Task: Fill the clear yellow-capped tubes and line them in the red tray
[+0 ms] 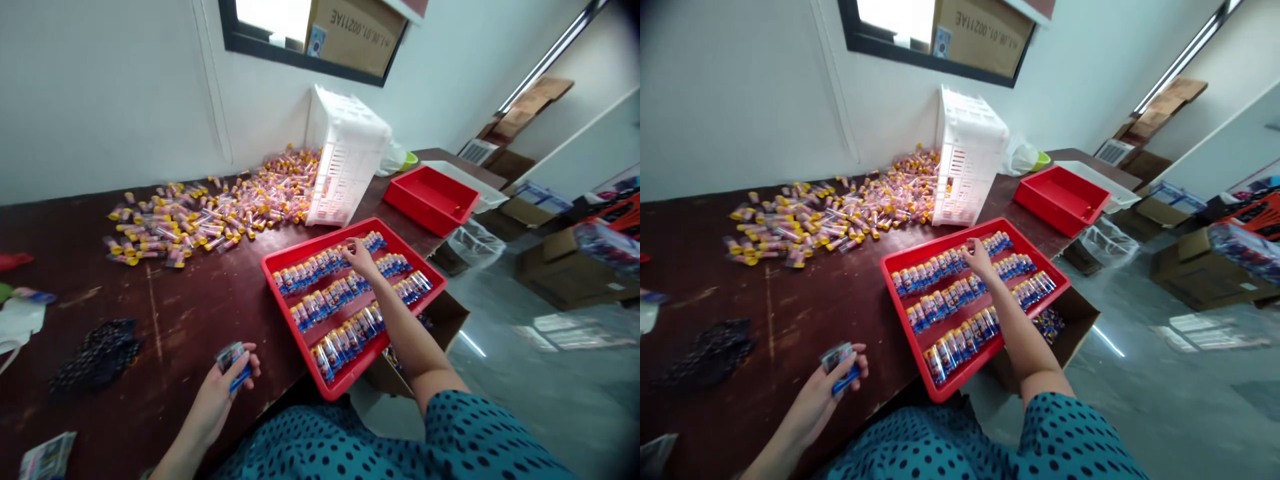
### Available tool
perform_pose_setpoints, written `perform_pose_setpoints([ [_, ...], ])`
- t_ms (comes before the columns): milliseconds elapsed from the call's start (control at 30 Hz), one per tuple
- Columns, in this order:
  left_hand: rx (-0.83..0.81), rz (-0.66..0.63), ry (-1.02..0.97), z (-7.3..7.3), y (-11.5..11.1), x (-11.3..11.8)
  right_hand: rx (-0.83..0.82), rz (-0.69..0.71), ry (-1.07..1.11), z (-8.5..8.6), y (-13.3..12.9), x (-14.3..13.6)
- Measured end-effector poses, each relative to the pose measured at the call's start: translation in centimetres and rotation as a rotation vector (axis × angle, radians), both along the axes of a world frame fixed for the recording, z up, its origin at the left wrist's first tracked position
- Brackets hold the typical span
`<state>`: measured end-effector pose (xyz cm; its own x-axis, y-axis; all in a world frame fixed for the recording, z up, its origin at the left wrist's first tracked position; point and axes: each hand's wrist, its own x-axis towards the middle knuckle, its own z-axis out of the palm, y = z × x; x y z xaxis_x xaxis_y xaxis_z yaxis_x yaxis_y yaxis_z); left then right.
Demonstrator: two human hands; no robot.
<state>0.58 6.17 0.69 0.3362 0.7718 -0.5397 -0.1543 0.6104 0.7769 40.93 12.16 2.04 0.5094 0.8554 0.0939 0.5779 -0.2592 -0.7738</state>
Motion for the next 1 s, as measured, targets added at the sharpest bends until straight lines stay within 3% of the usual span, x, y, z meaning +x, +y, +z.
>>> perform_pose_setpoints([
  [100, -0.015, 0.013, -0.001, -0.5, -0.1, -0.4, -0.044, 0.008, -0.078, -0.6, 1.7, 2.8],
  [200, -0.027, 0.034, 0.000, -0.5, -0.3, -0.4, -0.041, 0.049, -0.162, -0.8, 4.5, 1.5],
  [300, -0.019, 0.033, 0.013, -0.2, -0.4, -0.3, -0.017, 0.183, -0.222, -0.6, 9.4, -2.9],
  [467, 0.011, 0.066, 0.050, 0.0, -0.6, -0.5, -0.107, 0.489, -0.261, -1.1, 18.8, -13.5],
  [600, 0.022, 0.158, 0.057, -0.4, -0.7, -1.4, -0.156, 0.494, -0.279, -1.5, 22.6, -19.0],
  [733, 0.065, 0.100, 0.101, -0.5, -0.5, -2.7, -0.150, 0.442, -0.257, -0.7, 23.0, -20.1],
  [833, 0.091, 0.161, 0.070, 0.0, 0.3, -3.7, -0.141, 0.455, -0.222, 0.3, 21.7, -19.9],
  [933, 0.027, 0.241, -0.042, 0.4, 1.5, -4.3, -0.177, 0.588, -0.157, 0.9, 18.1, -19.9],
  [1000, 0.014, 0.206, -0.068, 0.1, 2.2, -4.2, -0.205, 0.743, -0.076, 1.0, 14.2, -20.2],
])
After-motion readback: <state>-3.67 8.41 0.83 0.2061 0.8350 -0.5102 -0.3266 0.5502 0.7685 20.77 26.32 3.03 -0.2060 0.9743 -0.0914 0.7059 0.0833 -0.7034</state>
